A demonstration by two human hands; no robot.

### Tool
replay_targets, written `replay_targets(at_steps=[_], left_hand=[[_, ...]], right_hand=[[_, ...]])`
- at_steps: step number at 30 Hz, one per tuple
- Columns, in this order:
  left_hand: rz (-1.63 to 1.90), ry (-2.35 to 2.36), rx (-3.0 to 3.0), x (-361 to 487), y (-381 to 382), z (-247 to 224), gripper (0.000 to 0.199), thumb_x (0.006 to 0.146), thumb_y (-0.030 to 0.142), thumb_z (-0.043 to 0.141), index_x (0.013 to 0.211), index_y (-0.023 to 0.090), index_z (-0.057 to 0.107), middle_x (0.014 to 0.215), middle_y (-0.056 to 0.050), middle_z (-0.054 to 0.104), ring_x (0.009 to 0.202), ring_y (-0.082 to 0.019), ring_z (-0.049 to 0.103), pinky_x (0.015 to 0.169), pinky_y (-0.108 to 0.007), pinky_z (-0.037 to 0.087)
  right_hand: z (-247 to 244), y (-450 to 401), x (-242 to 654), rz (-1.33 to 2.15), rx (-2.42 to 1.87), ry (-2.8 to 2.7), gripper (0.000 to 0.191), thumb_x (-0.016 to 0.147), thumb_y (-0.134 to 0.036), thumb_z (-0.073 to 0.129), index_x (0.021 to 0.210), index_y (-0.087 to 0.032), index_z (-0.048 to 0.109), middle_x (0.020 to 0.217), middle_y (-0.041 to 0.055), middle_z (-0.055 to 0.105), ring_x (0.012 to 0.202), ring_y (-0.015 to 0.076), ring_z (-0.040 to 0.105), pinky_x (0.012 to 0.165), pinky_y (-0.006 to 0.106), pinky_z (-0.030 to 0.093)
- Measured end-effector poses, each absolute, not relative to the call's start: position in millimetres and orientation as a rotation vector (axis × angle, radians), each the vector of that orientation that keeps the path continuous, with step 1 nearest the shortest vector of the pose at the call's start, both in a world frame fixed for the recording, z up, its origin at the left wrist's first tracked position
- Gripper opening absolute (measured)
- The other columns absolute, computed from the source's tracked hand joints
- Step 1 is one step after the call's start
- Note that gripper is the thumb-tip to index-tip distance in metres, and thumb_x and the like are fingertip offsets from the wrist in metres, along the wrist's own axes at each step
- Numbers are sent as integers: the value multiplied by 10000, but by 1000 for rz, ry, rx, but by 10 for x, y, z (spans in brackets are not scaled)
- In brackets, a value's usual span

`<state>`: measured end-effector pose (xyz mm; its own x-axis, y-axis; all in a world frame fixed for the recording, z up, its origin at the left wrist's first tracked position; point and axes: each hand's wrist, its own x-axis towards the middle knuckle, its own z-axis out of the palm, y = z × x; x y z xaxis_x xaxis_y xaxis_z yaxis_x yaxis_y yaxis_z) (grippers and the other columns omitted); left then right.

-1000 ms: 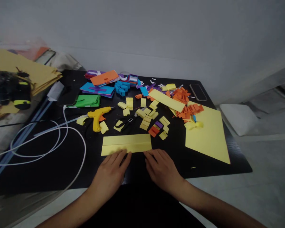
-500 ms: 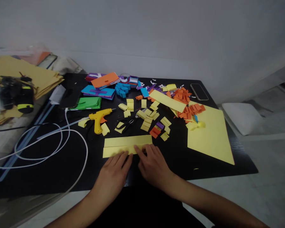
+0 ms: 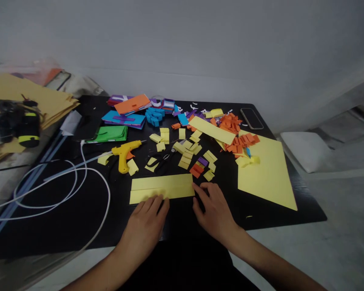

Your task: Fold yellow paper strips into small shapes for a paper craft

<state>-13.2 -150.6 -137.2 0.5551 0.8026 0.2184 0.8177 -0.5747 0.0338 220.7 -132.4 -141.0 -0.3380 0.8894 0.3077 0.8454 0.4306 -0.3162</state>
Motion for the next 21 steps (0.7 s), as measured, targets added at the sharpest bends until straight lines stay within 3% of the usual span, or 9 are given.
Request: replay_targets(at_steps=[3, 5, 9, 13, 21], left_hand=[[-267, -1431, -2667, -99, -1502, -1369, 316, 897, 60, 556, 1186, 94, 680, 1082, -134, 711, 920, -268, 656, 801, -398, 560], [-223, -1415, -2648, -70, -1496, -1367, 380, 909, 71, 540, 1275, 67, 644, 1066, -134, 703, 923, -264, 643, 802, -396, 544], [-111, -1439, -2627, 12, -1470, -1355, 561, 906, 110, 551, 1462, 46, 507, 939, -101, 669, 831, -258, 611, 719, -398, 507], [-112, -1465, -2601, 68, -1450, -1359, 497, 960, 171, 514, 1444, 65, 539, 981, -126, 671, 853, -262, 599, 735, -403, 488], [-166, -1496, -2517, -178, -1518, -1389, 455, 999, 230, 502, 1381, -8, 566, 1053, -189, 678, 917, -294, 599, 808, -427, 495]], right_hand=[[-1417, -1354, 2072, 233, -1303, -2234, 345, 931, -62, 534, 1249, -134, 649, 1161, 155, 632, 1074, 264, 584, 907, 437, 560], [-1417, -1380, 1978, 276, -1207, -2319, 330, 916, -68, 548, 1217, -142, 662, 1220, 162, 648, 1156, 288, 588, 959, 468, 556], [-1413, -1400, 1874, 339, -1202, -2398, 343, 914, -97, 571, 1250, -108, 640, 1189, 155, 695, 1069, 282, 642, 916, 452, 579], [-1410, -1386, 1873, 326, -1224, -2430, 294, 916, -99, 578, 1199, -121, 659, 1153, 145, 718, 1020, 267, 661, 877, 430, 579], [-1390, -1364, 1858, 289, -1229, -2447, 257, 891, -91, 608, 1137, -125, 674, 1131, 126, 722, 1000, 261, 659, 861, 413, 565]])
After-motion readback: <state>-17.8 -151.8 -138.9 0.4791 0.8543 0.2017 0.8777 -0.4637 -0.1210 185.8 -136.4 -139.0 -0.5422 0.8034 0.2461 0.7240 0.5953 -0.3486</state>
